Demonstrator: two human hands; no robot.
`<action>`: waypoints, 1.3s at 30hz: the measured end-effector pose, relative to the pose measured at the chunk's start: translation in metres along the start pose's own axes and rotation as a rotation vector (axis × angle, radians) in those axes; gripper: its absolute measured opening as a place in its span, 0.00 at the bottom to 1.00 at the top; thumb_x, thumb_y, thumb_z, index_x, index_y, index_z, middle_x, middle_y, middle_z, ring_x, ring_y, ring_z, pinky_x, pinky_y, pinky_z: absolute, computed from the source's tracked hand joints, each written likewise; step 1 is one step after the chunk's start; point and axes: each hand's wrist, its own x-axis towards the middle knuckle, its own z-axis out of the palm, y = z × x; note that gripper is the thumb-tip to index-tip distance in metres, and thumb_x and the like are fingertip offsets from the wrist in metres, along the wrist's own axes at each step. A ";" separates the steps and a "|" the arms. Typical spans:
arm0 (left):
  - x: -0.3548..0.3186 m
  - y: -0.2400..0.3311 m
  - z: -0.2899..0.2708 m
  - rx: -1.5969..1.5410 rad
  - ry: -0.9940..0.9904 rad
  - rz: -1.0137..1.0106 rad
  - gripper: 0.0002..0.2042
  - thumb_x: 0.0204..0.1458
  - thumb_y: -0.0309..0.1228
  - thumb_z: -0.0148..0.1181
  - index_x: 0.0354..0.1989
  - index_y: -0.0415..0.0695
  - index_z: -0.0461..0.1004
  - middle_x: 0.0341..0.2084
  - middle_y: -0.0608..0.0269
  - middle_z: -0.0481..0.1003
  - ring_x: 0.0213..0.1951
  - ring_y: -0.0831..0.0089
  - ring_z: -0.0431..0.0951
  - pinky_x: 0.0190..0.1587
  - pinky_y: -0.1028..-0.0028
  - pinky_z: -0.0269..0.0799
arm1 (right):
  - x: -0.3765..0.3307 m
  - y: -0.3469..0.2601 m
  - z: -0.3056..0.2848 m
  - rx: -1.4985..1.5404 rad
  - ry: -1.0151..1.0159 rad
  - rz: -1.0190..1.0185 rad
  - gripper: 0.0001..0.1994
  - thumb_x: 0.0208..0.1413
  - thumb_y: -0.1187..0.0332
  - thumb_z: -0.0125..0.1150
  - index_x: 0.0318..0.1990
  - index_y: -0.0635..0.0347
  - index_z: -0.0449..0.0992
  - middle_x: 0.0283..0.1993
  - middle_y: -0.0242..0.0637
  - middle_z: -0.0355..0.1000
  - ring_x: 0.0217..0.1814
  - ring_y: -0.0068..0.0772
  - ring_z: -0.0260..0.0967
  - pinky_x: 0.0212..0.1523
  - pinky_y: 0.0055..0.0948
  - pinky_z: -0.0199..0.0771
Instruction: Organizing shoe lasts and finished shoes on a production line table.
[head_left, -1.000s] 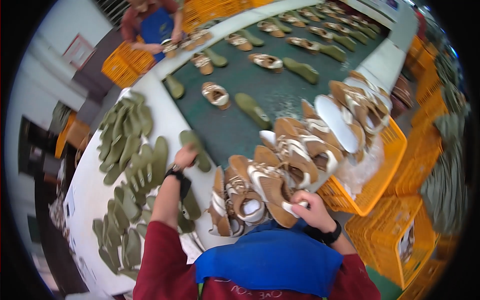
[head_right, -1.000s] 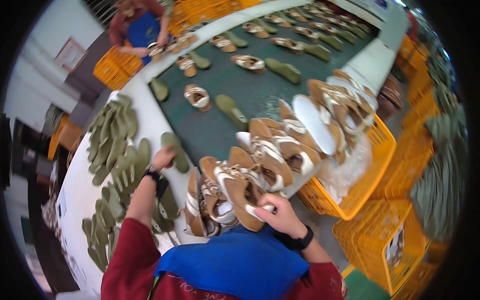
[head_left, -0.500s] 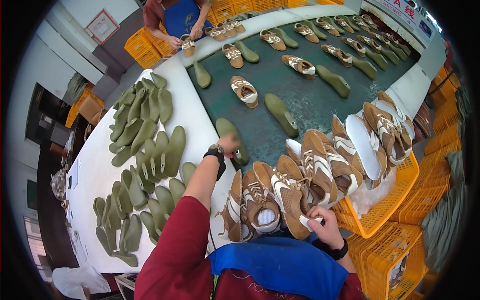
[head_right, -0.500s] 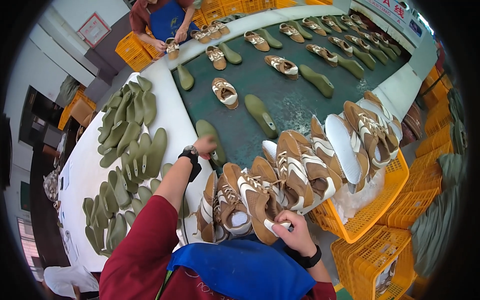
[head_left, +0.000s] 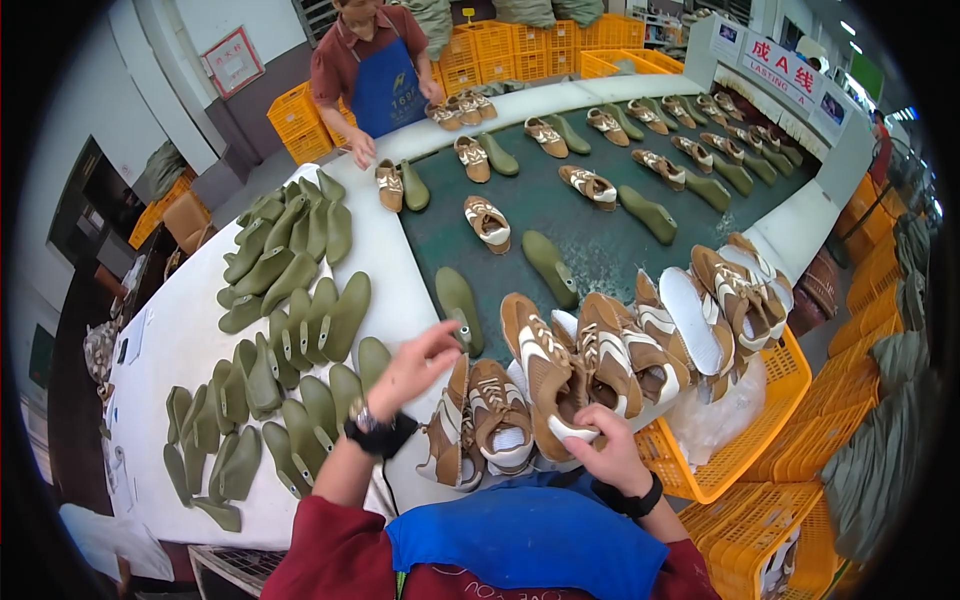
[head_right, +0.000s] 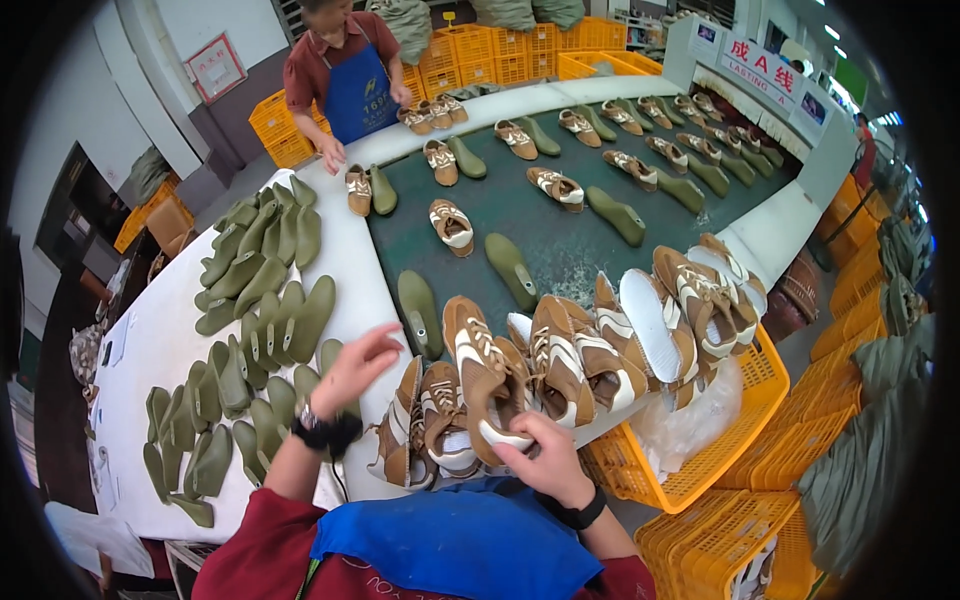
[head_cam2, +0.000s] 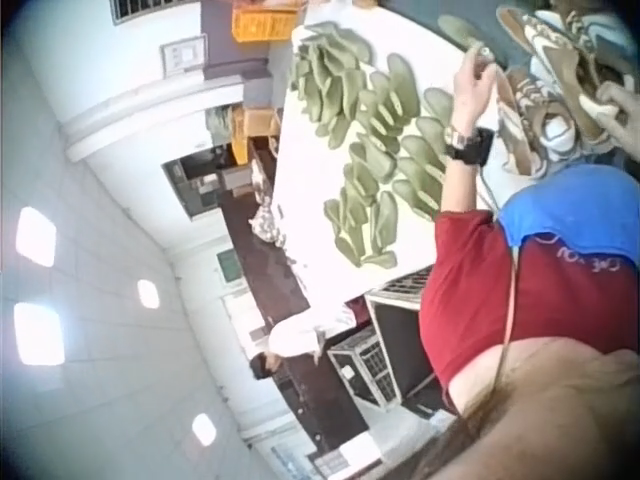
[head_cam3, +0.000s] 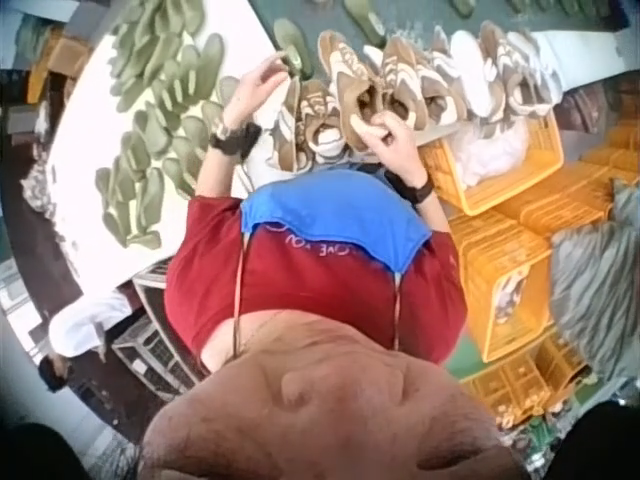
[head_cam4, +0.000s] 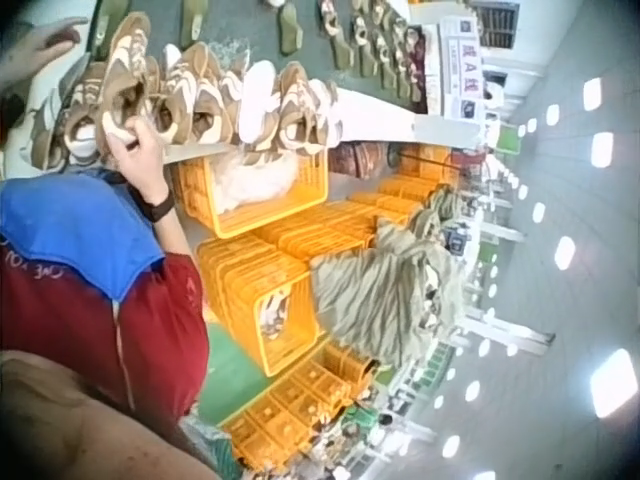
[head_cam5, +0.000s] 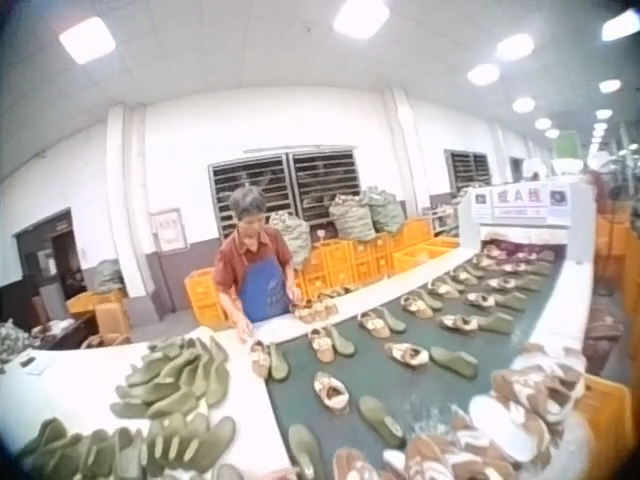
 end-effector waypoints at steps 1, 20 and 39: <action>-0.021 0.018 0.012 -0.054 -0.031 0.004 0.28 0.53 0.26 0.55 0.64 0.46 0.56 0.47 0.55 0.73 0.45 0.73 0.73 0.46 0.72 0.70 | 0.006 -0.010 0.005 -0.081 -0.010 -0.093 0.12 0.46 0.68 0.66 0.33 0.65 0.71 0.32 0.39 0.70 0.29 0.33 0.69 0.31 0.27 0.69; -0.090 0.056 0.111 -0.225 0.204 0.105 0.37 0.48 0.24 0.54 0.66 0.36 0.41 0.51 0.49 0.67 0.52 0.64 0.70 0.53 0.71 0.65 | 0.002 -0.044 0.017 -0.316 0.083 -0.255 0.24 0.43 0.70 0.64 0.51 0.57 0.69 0.42 0.42 0.69 0.34 0.45 0.72 0.33 0.32 0.74; -0.065 0.114 0.140 0.478 0.524 0.481 0.16 0.43 0.27 0.64 0.42 0.37 0.72 0.35 0.52 0.73 0.37 0.57 0.74 0.40 0.67 0.72 | -0.001 -0.022 -0.014 -0.236 0.125 -0.354 0.12 0.43 0.78 0.58 0.39 0.59 0.74 0.31 0.39 0.66 0.27 0.42 0.69 0.27 0.33 0.71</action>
